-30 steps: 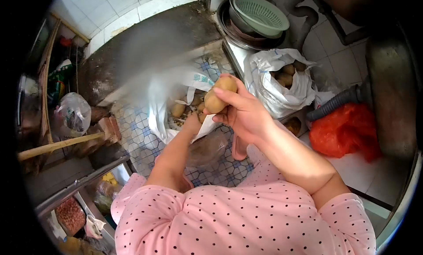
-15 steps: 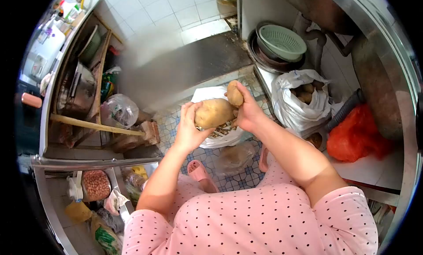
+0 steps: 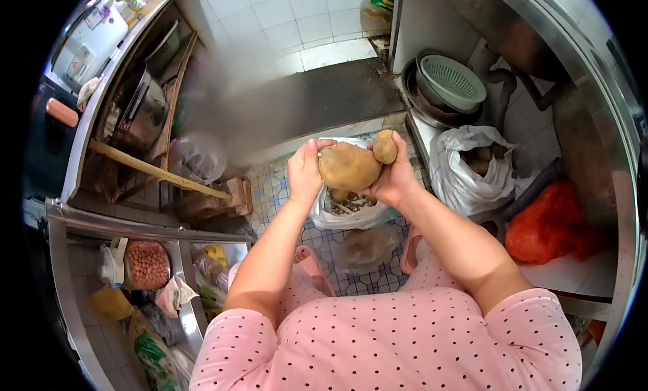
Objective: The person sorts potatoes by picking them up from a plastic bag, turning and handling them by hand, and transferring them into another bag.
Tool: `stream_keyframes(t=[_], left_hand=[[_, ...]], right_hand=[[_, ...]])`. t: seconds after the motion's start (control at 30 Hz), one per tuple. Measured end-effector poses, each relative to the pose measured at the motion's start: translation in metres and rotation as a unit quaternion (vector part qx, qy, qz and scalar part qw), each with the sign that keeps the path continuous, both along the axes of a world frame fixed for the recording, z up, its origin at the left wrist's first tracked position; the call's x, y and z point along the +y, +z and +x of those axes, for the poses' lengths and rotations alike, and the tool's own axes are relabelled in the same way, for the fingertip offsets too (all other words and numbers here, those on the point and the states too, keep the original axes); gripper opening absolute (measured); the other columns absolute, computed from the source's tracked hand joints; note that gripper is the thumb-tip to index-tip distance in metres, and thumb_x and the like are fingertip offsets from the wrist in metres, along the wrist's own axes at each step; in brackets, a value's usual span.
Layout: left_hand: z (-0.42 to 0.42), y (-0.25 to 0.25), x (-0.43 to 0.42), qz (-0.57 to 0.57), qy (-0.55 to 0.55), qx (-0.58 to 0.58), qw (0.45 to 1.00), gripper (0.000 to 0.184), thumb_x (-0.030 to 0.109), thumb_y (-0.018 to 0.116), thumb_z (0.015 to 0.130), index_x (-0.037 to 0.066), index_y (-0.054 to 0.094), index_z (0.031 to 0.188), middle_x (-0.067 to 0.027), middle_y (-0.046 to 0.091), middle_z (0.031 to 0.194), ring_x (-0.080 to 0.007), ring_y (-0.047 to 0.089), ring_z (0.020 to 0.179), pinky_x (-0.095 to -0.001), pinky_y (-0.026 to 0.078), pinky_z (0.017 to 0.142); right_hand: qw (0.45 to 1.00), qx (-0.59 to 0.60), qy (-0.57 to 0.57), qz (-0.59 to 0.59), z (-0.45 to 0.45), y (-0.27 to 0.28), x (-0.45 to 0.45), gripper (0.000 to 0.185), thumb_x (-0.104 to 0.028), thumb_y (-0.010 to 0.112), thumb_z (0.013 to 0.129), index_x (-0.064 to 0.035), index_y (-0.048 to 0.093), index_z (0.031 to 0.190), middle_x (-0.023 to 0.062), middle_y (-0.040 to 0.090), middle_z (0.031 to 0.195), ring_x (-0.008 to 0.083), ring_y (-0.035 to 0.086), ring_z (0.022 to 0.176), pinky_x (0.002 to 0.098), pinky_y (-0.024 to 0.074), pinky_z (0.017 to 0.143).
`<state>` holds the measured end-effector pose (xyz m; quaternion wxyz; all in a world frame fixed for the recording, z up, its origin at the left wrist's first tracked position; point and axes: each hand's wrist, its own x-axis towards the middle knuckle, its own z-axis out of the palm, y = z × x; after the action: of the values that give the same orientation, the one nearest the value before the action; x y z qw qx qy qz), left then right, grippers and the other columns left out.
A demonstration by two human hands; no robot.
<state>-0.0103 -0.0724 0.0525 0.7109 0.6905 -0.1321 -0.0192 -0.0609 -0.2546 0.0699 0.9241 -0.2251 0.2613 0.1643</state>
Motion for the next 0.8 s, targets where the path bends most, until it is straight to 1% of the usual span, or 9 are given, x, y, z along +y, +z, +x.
stream_keyframes(t=[0.03, 0.07, 0.13, 0.23, 0.33, 0.47, 0.57, 0.73, 0.8], left_hand=[[-0.002, 0.007, -0.003, 0.041, 0.022, -0.039, 0.998, 0.05, 0.038, 0.04, 0.1, -0.006, 0.064, 0.099, -0.0127, 0.067, 0.099, -0.0178, 0.063, 0.087, -0.0289, 0.049, 0.081], [0.0, 0.002, -0.006, 0.011, 0.023, -0.004, 1.0, 0.049, 0.038, 0.041, 0.099, -0.005, 0.064, 0.099, -0.0124, 0.067, 0.098, -0.0184, 0.063, 0.087, -0.0298, 0.05, 0.081], [0.006, -0.009, -0.012, -0.047, 0.023, 0.065, 0.996, 0.047, 0.038, 0.044, 0.098, -0.005, 0.063, 0.1, -0.0116, 0.067, 0.096, -0.0197, 0.064, 0.086, -0.0317, 0.05, 0.082], [0.007, -0.014, -0.017, -0.163, 0.019, 0.214, 0.963, 0.043, 0.036, 0.049, 0.097, -0.004, 0.061, 0.105, -0.0111, 0.065, 0.101, -0.0218, 0.062, 0.092, -0.0353, 0.05, 0.084], [0.001, 0.003, -0.021, -0.279, -0.001, 0.294, 0.914, 0.04, 0.033, 0.052, 0.096, -0.002, 0.057, 0.114, -0.0127, 0.061, 0.113, -0.0244, 0.06, 0.101, -0.0385, 0.048, 0.089], [-0.001, 0.001, -0.023, -0.275, -0.009, 0.29, 0.917, 0.039, 0.031, 0.051, 0.096, 0.0, 0.054, 0.12, -0.0147, 0.057, 0.121, -0.0259, 0.057, 0.107, -0.0401, 0.046, 0.094], [-0.002, -0.001, -0.024, -0.307, -0.003, 0.295, 0.905, 0.038, 0.027, 0.048, 0.098, 0.0, 0.051, 0.124, -0.0159, 0.057, 0.122, -0.0266, 0.058, 0.106, -0.0409, 0.046, 0.094], [0.0, -0.002, -0.029, -0.301, 0.03, 0.335, 0.892, 0.03, 0.021, 0.044, 0.099, -0.001, 0.052, 0.118, -0.0167, 0.059, 0.118, -0.0264, 0.058, 0.103, -0.0404, 0.048, 0.09], [0.004, -0.01, -0.028, -0.345, 0.007, 0.322, 0.882, 0.029, 0.022, 0.044, 0.099, -0.001, 0.053, 0.114, -0.0158, 0.059, 0.116, -0.0262, 0.058, 0.104, -0.0403, 0.048, 0.091]], right_hand=[[1.0, 0.005, -0.005, -0.005, 0.001, -0.001, 0.0, 0.065, -0.072, 0.051, 0.077, -0.0147, 0.051, 0.107, 0.009, 0.049, 0.123, 0.0324, 0.046, 0.117, 0.0633, 0.0355, 0.092], [1.0, 0.009, -0.01, -0.011, 0.002, -0.001, 0.0, 0.065, -0.072, 0.051, 0.076, -0.015, 0.052, 0.106, 0.0086, 0.05, 0.123, 0.0333, 0.046, 0.118, 0.0651, 0.035, 0.092], [1.0, 0.009, -0.007, -0.023, 0.0, 0.002, 0.002, 0.069, -0.073, 0.048, 0.078, -0.014, 0.048, 0.114, 0.0104, 0.047, 0.127, 0.0335, 0.045, 0.12, 0.0626, 0.0349, 0.093], [0.999, 0.006, -0.016, -0.036, -0.002, 0.001, 0.003, 0.073, -0.074, 0.046, 0.079, -0.0134, 0.046, 0.12, 0.0116, 0.045, 0.13, 0.0339, 0.043, 0.122, 0.0607, 0.0354, 0.094], [0.997, -0.034, -0.04, -0.063, 0.002, -0.016, 0.001, 0.073, -0.074, 0.045, 0.079, -0.0138, 0.046, 0.121, 0.0107, 0.046, 0.129, 0.033, 0.044, 0.121, 0.0584, 0.037, 0.093], [0.987, -0.103, -0.06, -0.106, 0.0, -0.021, 0.002, 0.061, -0.069, 0.048, 0.082, -0.0132, 0.051, 0.107, 0.0068, 0.053, 0.114, 0.0261, 0.05, 0.111, 0.0522, 0.0414, 0.091], [0.979, -0.134, -0.039, -0.147, -0.001, -0.023, -0.003, 0.065, -0.071, 0.044, 0.082, -0.0142, 0.051, 0.112, 0.0065, 0.053, 0.118, 0.0286, 0.049, 0.115, 0.0539, 0.0413, 0.088], [0.992, -0.064, -0.066, -0.09, 0.004, -0.02, -0.006, 0.063, -0.072, 0.041, 0.082, -0.0145, 0.051, 0.107, 0.0084, 0.052, 0.119, 0.0301, 0.049, 0.115, 0.0597, 0.0384, 0.092], [0.994, -0.036, -0.085, -0.057, 0.006, -0.008, -0.006, 0.064, -0.072, 0.04, 0.082, -0.0144, 0.05, 0.107, 0.0099, 0.05, 0.122, 0.0319, 0.048, 0.118, 0.0622, 0.0365, 0.094]])
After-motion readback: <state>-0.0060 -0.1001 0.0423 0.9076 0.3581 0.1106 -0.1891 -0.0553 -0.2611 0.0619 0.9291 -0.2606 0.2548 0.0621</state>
